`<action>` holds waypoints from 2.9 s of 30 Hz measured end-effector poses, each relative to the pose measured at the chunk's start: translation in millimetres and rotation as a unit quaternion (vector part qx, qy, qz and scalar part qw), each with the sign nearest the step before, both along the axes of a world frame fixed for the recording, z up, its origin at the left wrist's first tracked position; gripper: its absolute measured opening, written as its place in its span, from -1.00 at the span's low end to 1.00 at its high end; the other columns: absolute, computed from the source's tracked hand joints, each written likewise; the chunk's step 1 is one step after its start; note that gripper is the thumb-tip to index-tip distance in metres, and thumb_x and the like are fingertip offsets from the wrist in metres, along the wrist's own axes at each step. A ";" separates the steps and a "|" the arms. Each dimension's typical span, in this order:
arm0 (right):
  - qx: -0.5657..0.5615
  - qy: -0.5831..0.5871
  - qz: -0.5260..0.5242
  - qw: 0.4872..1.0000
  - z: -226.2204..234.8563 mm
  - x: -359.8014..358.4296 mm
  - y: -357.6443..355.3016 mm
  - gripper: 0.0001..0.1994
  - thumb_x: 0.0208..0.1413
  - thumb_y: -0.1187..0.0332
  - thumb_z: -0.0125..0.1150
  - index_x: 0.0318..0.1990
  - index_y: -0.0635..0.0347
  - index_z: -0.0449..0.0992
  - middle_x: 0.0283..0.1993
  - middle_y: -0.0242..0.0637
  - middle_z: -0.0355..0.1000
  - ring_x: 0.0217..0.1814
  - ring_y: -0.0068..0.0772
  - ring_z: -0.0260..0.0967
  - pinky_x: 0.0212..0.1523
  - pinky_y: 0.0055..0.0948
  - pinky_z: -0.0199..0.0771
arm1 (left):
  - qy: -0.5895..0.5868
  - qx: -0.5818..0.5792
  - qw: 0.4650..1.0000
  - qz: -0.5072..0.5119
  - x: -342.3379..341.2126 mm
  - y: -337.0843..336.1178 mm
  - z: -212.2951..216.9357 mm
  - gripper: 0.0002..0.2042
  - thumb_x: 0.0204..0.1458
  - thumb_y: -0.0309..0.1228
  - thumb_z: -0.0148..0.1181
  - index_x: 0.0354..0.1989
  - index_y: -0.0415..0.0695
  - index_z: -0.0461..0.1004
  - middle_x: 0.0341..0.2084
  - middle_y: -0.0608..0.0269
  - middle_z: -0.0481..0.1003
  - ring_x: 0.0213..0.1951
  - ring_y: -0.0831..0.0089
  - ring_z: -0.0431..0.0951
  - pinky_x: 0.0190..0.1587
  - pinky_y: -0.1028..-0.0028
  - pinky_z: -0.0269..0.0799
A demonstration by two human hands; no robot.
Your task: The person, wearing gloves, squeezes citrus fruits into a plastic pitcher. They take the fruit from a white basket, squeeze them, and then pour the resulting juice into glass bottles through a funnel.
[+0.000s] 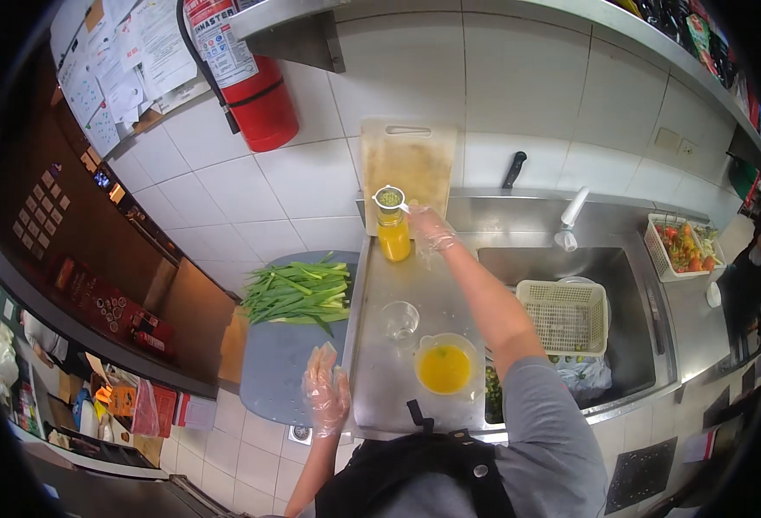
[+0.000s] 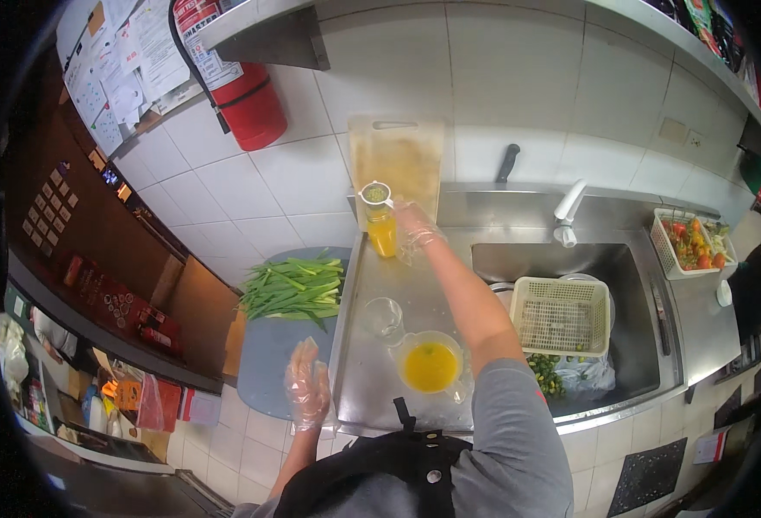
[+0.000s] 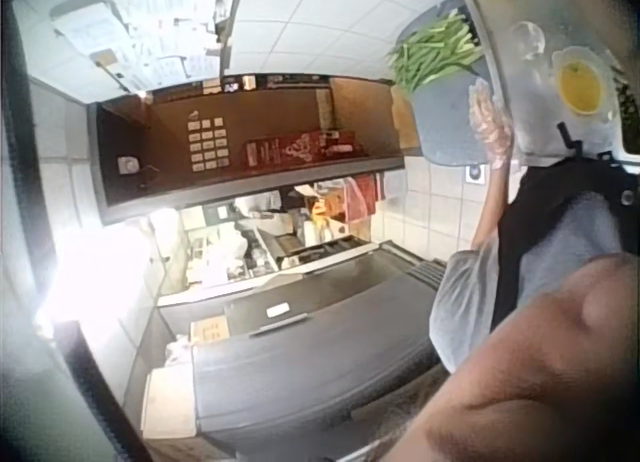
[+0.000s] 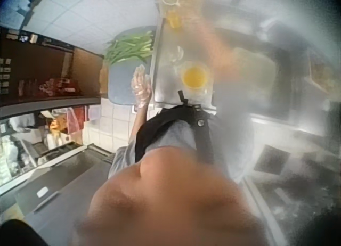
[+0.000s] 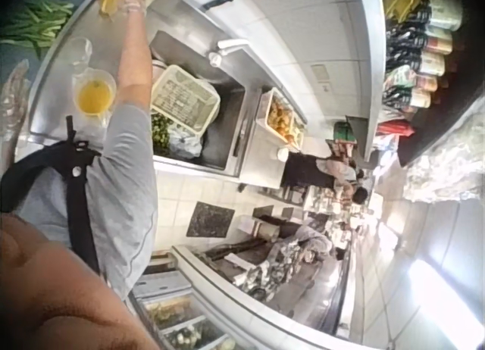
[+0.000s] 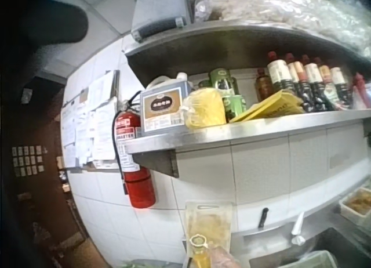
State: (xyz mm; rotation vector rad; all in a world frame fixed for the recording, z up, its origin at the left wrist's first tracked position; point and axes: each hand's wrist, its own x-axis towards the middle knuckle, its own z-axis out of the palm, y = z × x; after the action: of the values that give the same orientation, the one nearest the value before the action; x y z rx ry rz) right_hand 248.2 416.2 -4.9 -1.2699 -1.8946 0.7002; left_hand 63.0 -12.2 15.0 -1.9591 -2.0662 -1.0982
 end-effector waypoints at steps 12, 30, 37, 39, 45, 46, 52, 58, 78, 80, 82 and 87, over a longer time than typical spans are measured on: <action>0.059 -0.094 0.038 0.993 27.7 -5.8 -20.4 -0.67 0.29 0.15 -0.09 -0.15 0.24 0.47 -0.20 0.14 0.51 -0.16 0.16 0.49 -0.16 0.02 0.43 | 0.196 0.029 0.966 -0.166 -22.0 253.3 74.7 -0.40 0.26 -0.06 -0.04 0.42 -0.06 0.14 0.43 0.15 0.10 0.46 0.01 -0.06 0.45 -0.01 -0.17; 0.030 0.134 0.046 0.990 71.8 -10.2 -41.4 -0.44 0.35 -0.03 -0.22 -0.22 0.36 0.54 -0.29 0.08 0.50 -0.23 0.14 0.39 -0.13 -0.11 0.35 | 0.132 -0.059 0.954 -0.262 -22.9 378.3 66.8 -0.48 0.24 -0.21 0.04 0.37 -0.03 0.22 0.32 -0.04 0.24 0.35 0.03 0.19 0.41 0.16 0.07; -0.108 0.167 0.060 0.978 77.1 -5.1 -50.2 -0.58 0.35 0.09 -0.12 -0.23 0.30 0.51 -0.30 -0.09 0.48 -0.26 -0.19 0.36 -0.16 -0.24 0.35 | -0.027 -0.159 0.956 -0.247 -2.0 356.6 91.4 -0.53 0.30 -0.10 -0.08 0.32 -0.01 0.29 0.22 -0.14 0.34 0.25 -0.06 0.32 0.31 0.16 0.20; -0.107 0.221 0.052 0.968 70.0 -6.6 -45.0 -0.66 0.31 0.18 -0.07 -0.22 0.29 0.50 -0.26 -0.03 0.49 -0.26 -0.07 0.37 -0.14 -0.16 0.35 | -0.025 -0.185 0.959 -0.215 5.5 353.3 101.9 -0.51 0.30 -0.06 -0.12 0.31 -0.02 0.29 0.20 -0.16 0.35 0.23 -0.08 0.34 0.28 0.13 0.23; -0.102 0.259 0.063 0.958 67.3 -22.1 -40.5 -0.66 0.30 0.16 -0.05 -0.25 0.28 0.52 -0.33 -0.08 0.46 -0.31 -0.19 0.34 -0.19 -0.17 0.34 | 0.015 -0.191 0.966 -0.175 -15.8 366.2 91.4 -0.46 0.31 0.05 -0.24 0.30 -0.02 0.29 0.13 -0.24 0.40 0.17 -0.17 0.38 0.22 0.06 0.27; -0.088 0.258 0.084 0.958 56.8 -19.2 -32.4 -0.65 0.30 0.16 -0.04 -0.24 0.28 0.53 -0.32 -0.08 0.48 -0.30 -0.21 0.36 -0.18 -0.17 0.35 | 0.028 -0.173 0.966 -0.188 -10.7 368.9 89.0 -0.46 0.31 0.05 -0.25 0.30 -0.01 0.29 0.12 -0.25 0.40 0.16 -0.17 0.38 0.22 0.05 0.28; -0.088 0.139 0.104 0.981 6.9 -13.4 -24.1 -0.67 0.31 0.14 0.00 -0.10 0.22 0.54 -0.21 -0.09 0.54 -0.17 -0.22 0.43 -0.05 -0.14 0.41 | 0.239 -0.144 0.924 -0.260 -27.3 403.4 37.5 -0.56 0.34 -0.30 -0.33 0.35 -0.03 0.25 0.15 -0.19 0.41 0.12 -0.12 0.46 0.19 0.03 0.34; -0.094 0.110 0.122 0.982 26.9 51.4 -90.7 -0.69 0.31 0.14 0.07 -0.19 0.24 0.53 -0.36 -0.35 0.46 -0.34 -0.46 0.36 -0.30 -0.42 0.37 | 0.017 -0.227 0.968 -0.102 16.6 322.3 77.7 -0.53 0.36 -0.12 -0.26 0.24 -0.12 0.39 0.19 -0.13 0.40 0.20 -0.02 0.40 0.23 0.11 0.26; -0.064 -0.289 -0.398 0.868 -168.3 448.6 -340.3 -0.84 0.32 0.36 -0.06 -0.30 0.20 0.37 -0.50 -0.04 0.46 -0.45 -0.04 0.48 -0.48 -0.16 0.43 | -0.178 -0.088 0.971 -0.135 0.1 43.9 32.9 -0.30 0.32 0.15 -0.30 0.23 -0.30 0.37 0.20 -0.04 0.40 0.24 0.14 0.38 0.33 0.19 0.16; 0.006 -0.289 -0.439 0.851 -202.6 524.2 -344.4 -0.87 0.24 0.42 -0.08 -0.25 0.26 0.39 -0.49 0.10 0.47 -0.40 0.20 0.50 -0.45 0.08 0.43 | -0.185 -0.097 0.968 -0.135 0.8 46.5 27.0 -0.28 0.32 0.17 -0.31 0.22 -0.31 0.38 0.20 -0.05 0.41 0.23 0.12 0.39 0.33 0.18 0.18; -0.061 -0.145 -0.494 0.855 -212.3 533.5 -326.6 -0.82 0.26 0.36 -0.05 -0.27 0.30 0.42 -0.43 0.11 0.51 -0.42 0.16 0.50 -0.48 0.00 0.44 | -0.168 -0.103 0.973 -0.118 -12.2 42.4 32.5 -0.29 0.32 0.16 -0.29 0.21 -0.31 0.38 0.17 -0.06 0.42 0.23 0.13 0.39 0.32 0.18 0.20; -0.201 0.205 -0.526 0.800 -227.6 492.1 -271.4 -0.59 0.32 0.12 -0.07 -0.31 0.32 0.53 -0.38 0.13 0.53 -0.31 0.08 0.53 -0.28 0.03 0.46 | -0.158 -0.105 0.980 -0.054 -34.8 23.5 44.4 -0.37 0.36 0.06 -0.27 0.21 -0.31 0.38 0.19 -0.01 0.41 0.22 0.17 0.39 0.31 0.23 0.18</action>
State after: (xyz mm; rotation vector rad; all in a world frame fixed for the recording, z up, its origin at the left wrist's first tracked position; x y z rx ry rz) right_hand 740.3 144.8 -232.5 -1.9488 -0.4849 0.6662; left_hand 28.2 11.3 59.4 -2.1339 -2.3437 -1.3420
